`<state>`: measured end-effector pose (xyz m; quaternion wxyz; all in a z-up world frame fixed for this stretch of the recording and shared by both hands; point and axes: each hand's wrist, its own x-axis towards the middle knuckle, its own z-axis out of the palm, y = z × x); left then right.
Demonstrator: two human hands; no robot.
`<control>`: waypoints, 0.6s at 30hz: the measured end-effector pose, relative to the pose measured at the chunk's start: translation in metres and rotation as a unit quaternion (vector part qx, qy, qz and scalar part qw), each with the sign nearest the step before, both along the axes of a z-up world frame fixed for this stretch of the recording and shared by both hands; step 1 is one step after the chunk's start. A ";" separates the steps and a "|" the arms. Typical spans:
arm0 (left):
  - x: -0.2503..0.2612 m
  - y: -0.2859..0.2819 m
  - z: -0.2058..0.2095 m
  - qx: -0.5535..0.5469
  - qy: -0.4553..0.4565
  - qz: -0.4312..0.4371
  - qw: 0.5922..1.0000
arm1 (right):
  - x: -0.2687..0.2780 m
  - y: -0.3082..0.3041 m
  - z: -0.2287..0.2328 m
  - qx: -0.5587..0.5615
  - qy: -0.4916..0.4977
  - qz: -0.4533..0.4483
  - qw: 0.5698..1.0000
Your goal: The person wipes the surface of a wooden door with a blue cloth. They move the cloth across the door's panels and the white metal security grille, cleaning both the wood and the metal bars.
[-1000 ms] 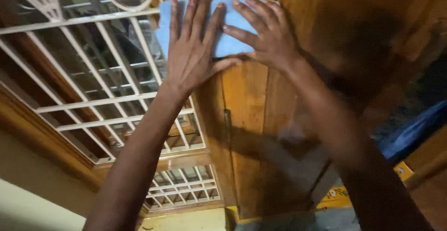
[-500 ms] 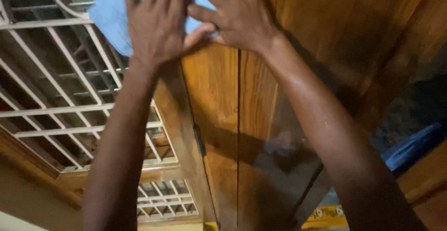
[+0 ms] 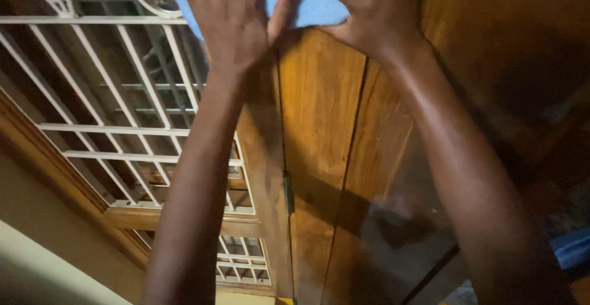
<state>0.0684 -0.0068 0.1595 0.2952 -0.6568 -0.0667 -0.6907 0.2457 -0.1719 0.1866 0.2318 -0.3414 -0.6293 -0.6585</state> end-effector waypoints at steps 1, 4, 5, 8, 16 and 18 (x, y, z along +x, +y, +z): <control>-0.001 -0.002 0.001 0.000 -0.001 0.003 1.000 | -0.003 -0.001 0.000 0.007 0.004 -0.006 1.000; -0.001 -0.007 0.002 -0.030 0.015 -0.010 0.999 | -0.010 -0.002 -0.004 0.026 0.009 -0.009 1.000; -0.001 -0.008 0.001 -0.033 0.016 -0.021 0.999 | -0.011 -0.002 -0.006 0.033 0.010 -0.011 0.999; -0.004 -0.011 -0.006 -0.045 0.025 -0.041 0.998 | -0.015 -0.004 -0.017 0.046 0.017 -0.035 0.998; -0.014 -0.013 -0.029 -0.041 0.044 -0.040 0.997 | -0.014 -0.003 -0.042 0.013 0.028 -0.059 0.998; -0.017 -0.013 -0.037 -0.040 0.056 -0.052 0.996 | -0.014 -0.006 -0.054 0.004 0.046 -0.077 0.996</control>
